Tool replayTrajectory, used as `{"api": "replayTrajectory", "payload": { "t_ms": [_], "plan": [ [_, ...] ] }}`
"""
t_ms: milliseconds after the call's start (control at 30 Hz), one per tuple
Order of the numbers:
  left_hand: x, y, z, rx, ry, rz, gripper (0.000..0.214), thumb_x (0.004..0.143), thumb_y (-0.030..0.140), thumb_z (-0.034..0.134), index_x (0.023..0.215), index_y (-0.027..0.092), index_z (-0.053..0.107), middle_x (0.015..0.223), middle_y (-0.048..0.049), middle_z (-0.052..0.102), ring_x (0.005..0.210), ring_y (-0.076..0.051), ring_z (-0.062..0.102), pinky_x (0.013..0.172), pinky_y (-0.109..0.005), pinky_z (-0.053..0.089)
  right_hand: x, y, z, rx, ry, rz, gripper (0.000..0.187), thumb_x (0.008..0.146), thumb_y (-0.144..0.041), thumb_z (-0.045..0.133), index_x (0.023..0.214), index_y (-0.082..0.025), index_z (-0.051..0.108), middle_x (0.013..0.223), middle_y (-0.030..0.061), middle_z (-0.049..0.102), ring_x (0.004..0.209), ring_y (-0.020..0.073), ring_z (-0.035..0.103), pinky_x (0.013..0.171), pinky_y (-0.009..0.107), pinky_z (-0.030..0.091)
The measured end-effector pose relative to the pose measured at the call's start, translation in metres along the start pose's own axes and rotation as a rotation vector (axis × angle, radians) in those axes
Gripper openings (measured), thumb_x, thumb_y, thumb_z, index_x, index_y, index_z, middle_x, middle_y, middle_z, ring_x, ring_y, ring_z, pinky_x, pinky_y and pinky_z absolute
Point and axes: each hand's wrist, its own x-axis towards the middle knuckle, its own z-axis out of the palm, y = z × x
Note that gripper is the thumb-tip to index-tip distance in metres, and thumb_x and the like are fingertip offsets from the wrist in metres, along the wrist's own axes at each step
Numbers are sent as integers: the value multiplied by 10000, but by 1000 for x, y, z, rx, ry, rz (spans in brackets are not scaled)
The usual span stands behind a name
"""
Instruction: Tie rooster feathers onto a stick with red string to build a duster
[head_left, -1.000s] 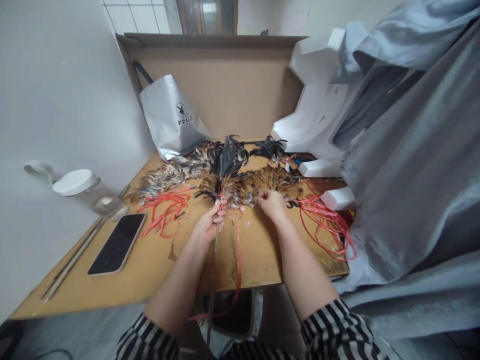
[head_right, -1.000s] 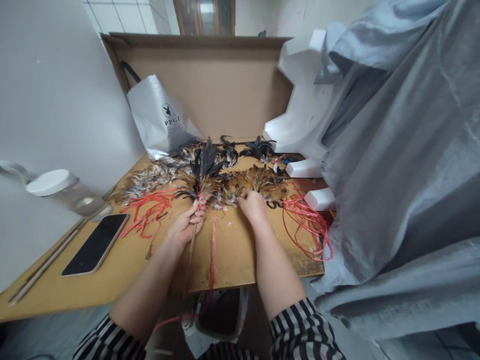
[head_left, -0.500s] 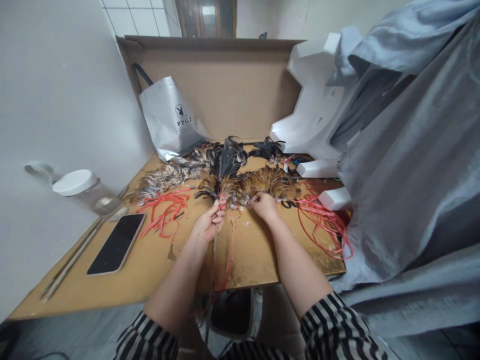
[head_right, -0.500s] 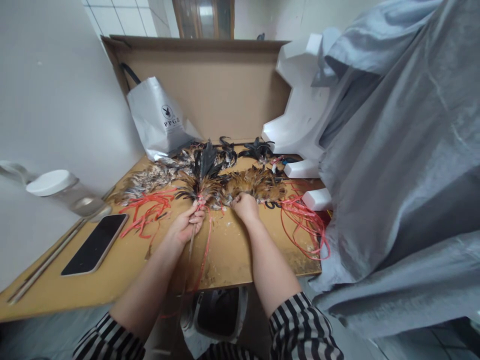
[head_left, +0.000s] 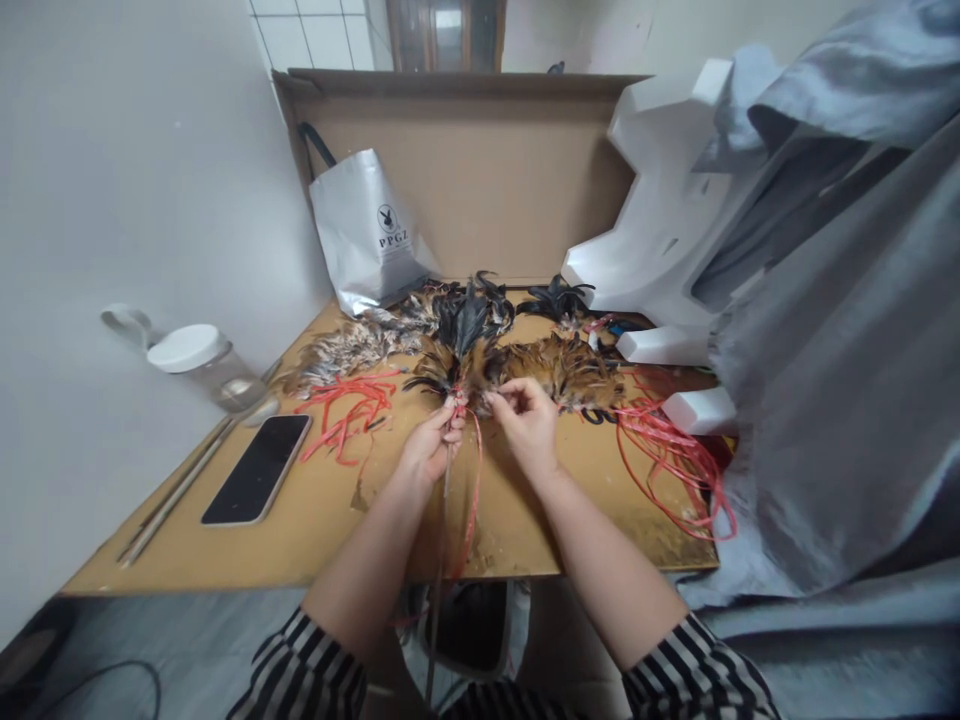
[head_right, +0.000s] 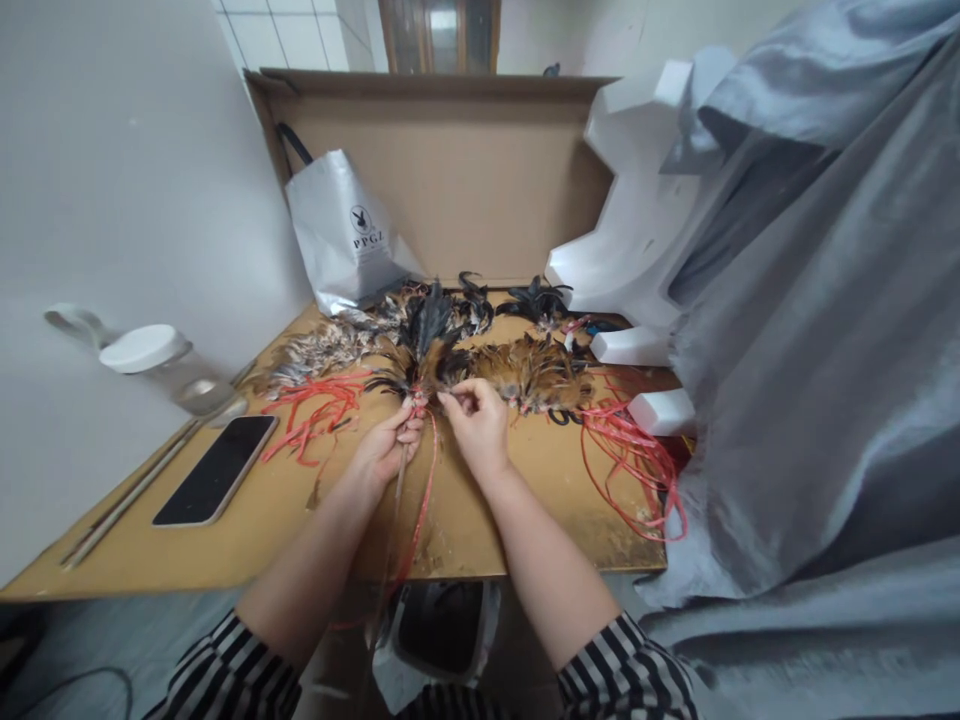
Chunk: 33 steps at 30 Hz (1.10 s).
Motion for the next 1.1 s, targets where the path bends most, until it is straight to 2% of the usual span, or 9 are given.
{"api": "replayTrajectory", "payload": {
  "t_ms": [167,267,333,433,600,733,1000,1100],
  "plan": [
    [7,-7,-7,23,-5,76,99,784,50,542,698,98,534,588,7,486,443,-15,425,343,-74,267,-14,-4,14,-146,-115,-269,152,812,-317,554,731,-193,589,696,28,544,664,146,498,638,274,413],
    [10,-10,-9,32,41,129,178,774,47,545,615,106,492,529,31,452,413,-10,400,348,-82,268,-18,-3,19,-205,-223,-336,142,825,-298,540,816,-192,634,768,57,598,732,164,538,684,286,427],
    [11,-10,-8,47,66,153,158,754,67,583,623,106,502,539,32,469,415,-10,407,361,-91,283,-19,-3,20,-240,-265,-354,158,821,-296,546,877,-199,657,825,72,628,793,181,557,736,305,430],
    [9,-10,-7,60,65,192,137,721,107,641,649,104,525,543,36,476,413,-12,407,376,-104,298,-20,-4,20,-218,-288,-350,171,821,-273,541,899,-211,679,860,70,655,832,188,568,778,321,425],
    [7,-12,-6,85,-12,187,133,725,130,649,663,102,535,526,36,470,409,-16,410,358,-106,271,-15,1,22,-127,-234,-254,128,796,-244,566,774,-221,690,767,37,641,777,170,558,763,322,423],
    [5,-12,-5,115,7,190,107,734,112,631,672,101,544,521,28,489,402,-19,417,350,-105,272,-13,5,24,-61,-201,-212,80,747,-235,615,733,-214,691,746,33,620,795,171,551,753,317,425],
    [5,-10,-6,158,-21,232,107,720,152,658,679,95,578,541,10,519,419,-24,432,347,-107,270,-8,-4,12,-121,-283,-263,174,785,-266,568,678,-221,697,777,26,694,758,165,556,798,346,381],
    [4,-10,-6,167,-26,231,99,721,150,656,678,91,588,550,3,525,422,-24,429,346,-108,268,-5,-4,8,-141,-301,-229,199,795,-284,558,671,-222,701,743,27,698,746,169,564,802,347,375]
  ]
}}
